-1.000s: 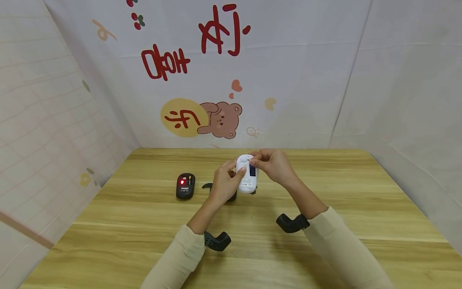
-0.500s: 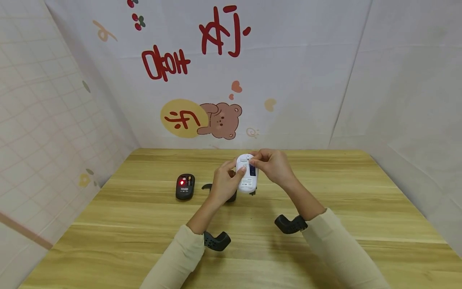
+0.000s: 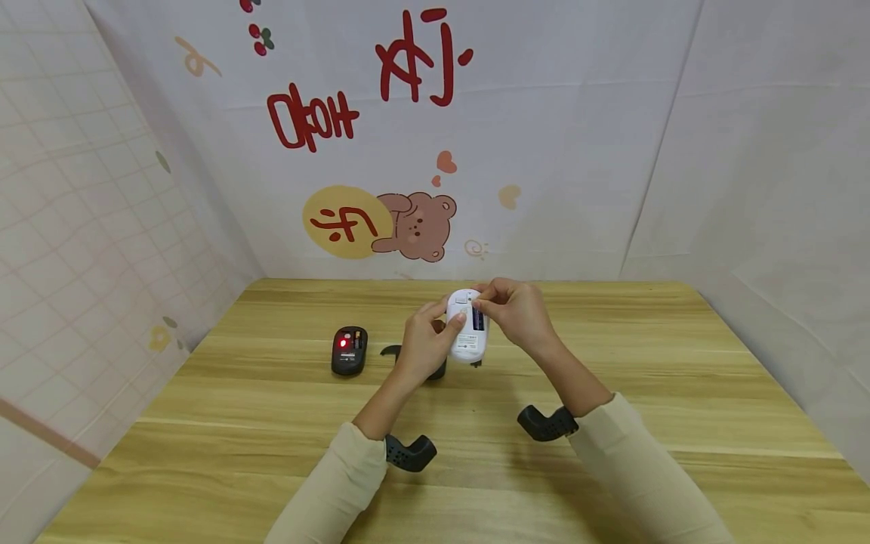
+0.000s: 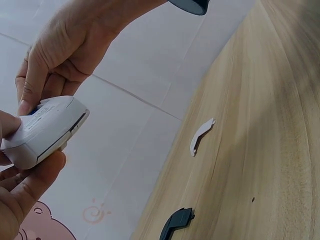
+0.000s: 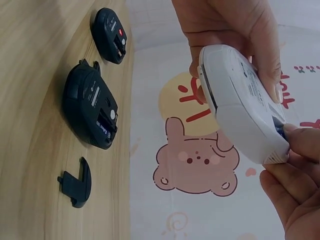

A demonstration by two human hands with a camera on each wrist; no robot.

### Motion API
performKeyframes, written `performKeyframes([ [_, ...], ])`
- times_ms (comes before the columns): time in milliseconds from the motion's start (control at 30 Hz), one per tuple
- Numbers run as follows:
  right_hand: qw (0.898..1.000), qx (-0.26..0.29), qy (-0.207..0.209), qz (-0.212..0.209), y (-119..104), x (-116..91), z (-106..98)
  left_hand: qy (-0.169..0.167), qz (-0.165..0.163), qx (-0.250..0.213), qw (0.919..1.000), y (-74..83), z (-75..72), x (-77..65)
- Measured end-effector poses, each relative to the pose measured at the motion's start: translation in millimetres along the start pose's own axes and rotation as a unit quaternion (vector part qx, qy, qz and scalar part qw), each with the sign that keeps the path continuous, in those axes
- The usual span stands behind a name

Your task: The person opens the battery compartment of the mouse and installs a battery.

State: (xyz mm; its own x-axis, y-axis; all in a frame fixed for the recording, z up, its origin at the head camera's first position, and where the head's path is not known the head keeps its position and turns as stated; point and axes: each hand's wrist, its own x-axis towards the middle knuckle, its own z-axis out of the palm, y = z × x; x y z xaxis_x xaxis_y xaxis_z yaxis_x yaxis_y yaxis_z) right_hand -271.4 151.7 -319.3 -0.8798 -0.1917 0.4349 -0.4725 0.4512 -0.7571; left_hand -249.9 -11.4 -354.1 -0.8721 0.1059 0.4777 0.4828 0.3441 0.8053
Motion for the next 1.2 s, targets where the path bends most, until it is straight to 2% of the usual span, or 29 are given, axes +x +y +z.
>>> performKeyframes([
  [567,1.0,0.008,0.013,-0.014,1.6,-2.2,0.8,-0.01,-0.024,0.007,0.9997,2.6,1.4,0.9],
  [967,0.999,0.043,-0.001,0.014,4.3,-1.7,-0.8,-0.015,-0.023,0.002,0.9996,0.2,2.0,1.5],
  [1200,0.999,0.041,0.006,0.031,2.0,-3.7,-4.4,-0.009,-0.031,-0.03,0.999,-5.5,6.5,2.0],
])
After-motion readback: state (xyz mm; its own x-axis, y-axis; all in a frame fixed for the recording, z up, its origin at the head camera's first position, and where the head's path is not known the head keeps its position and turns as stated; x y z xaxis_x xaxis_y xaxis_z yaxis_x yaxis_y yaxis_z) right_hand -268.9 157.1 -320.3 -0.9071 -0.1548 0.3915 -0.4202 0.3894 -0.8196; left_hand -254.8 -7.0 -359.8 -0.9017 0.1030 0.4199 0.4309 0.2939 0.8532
